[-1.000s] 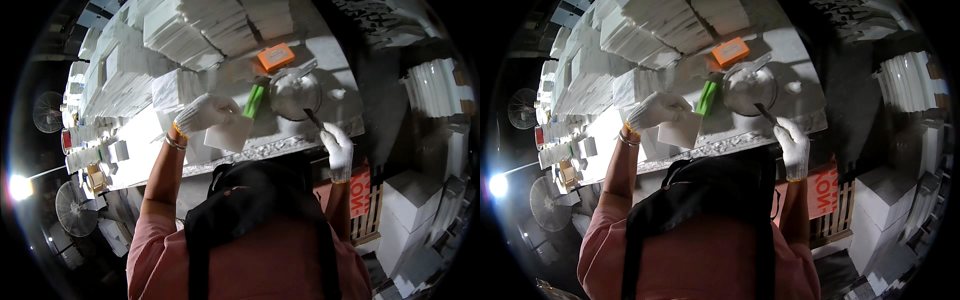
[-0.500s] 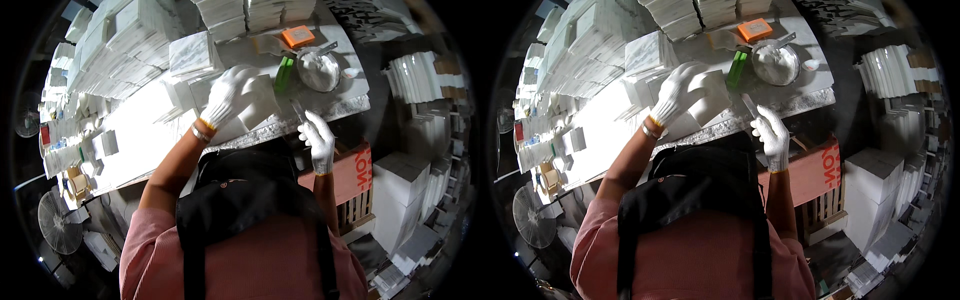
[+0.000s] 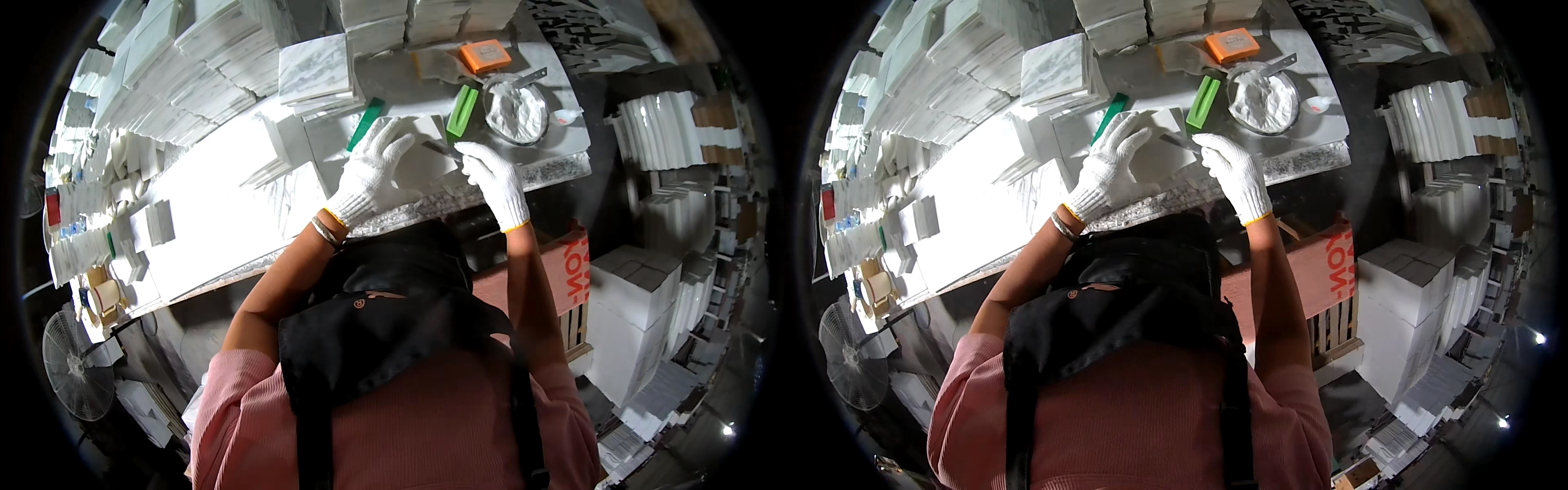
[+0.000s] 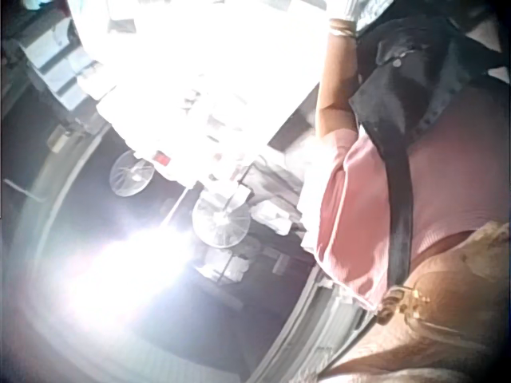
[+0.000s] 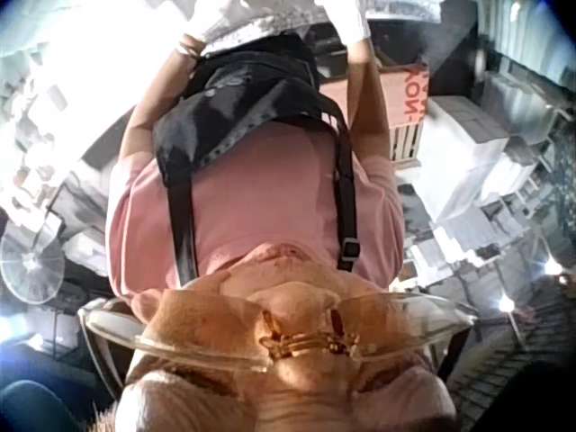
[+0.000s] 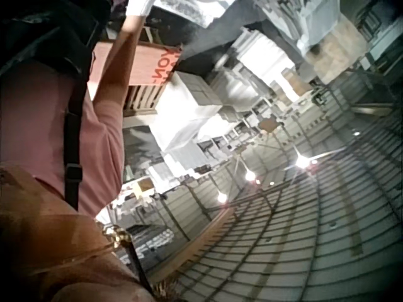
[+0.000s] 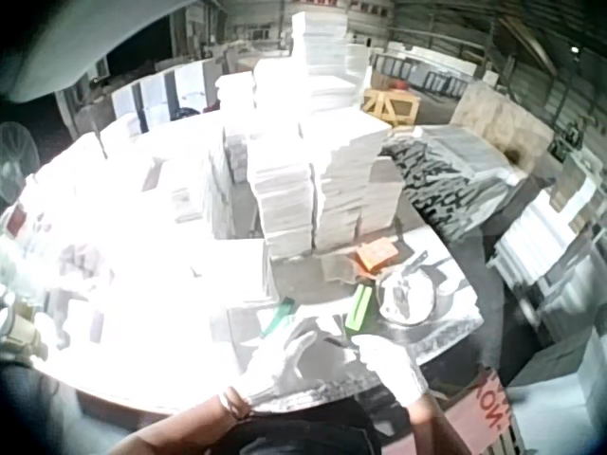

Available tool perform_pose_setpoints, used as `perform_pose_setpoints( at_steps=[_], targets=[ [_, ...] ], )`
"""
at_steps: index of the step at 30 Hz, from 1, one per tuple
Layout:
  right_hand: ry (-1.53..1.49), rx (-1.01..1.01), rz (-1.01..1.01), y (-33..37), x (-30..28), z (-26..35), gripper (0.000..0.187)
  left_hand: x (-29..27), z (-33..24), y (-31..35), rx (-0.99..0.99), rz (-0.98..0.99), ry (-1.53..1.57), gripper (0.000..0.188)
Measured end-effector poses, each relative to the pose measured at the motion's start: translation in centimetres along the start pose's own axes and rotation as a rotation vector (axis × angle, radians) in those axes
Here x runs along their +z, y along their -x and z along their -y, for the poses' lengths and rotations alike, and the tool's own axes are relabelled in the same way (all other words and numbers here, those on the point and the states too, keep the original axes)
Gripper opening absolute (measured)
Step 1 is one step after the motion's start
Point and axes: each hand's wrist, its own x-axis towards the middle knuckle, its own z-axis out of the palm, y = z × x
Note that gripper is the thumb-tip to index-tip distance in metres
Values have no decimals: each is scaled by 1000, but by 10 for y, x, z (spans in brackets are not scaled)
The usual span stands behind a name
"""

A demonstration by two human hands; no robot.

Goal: The person smooths the edges of white rectangular tiles using a green sanding block and a metal scraper. They repeatedly pick up tiles, sand the edges, and place them back on the table or into a nearby box.

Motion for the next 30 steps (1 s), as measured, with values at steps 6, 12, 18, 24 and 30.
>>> perform_pose_setpoints(
  at_steps=[6,12,18,24,30],
  targets=[
    [138,-126,-10,8,-2,-9,28,4,4,5,-37,-19,38,94],
    [359,-175,-58,20,-3,-14,31,15,13,6,-7,-67,14,95],
    [299,-156,-45,16,1,-6,32,19,19,8,-2,-67,76,94],
    [279,-131,-75,18,19,-9,34,17,12,7,-50,-58,186,92],
    [276,-431,-1,16,51,-5,37,8,9,6,-20,-69,175,94]
  ],
)
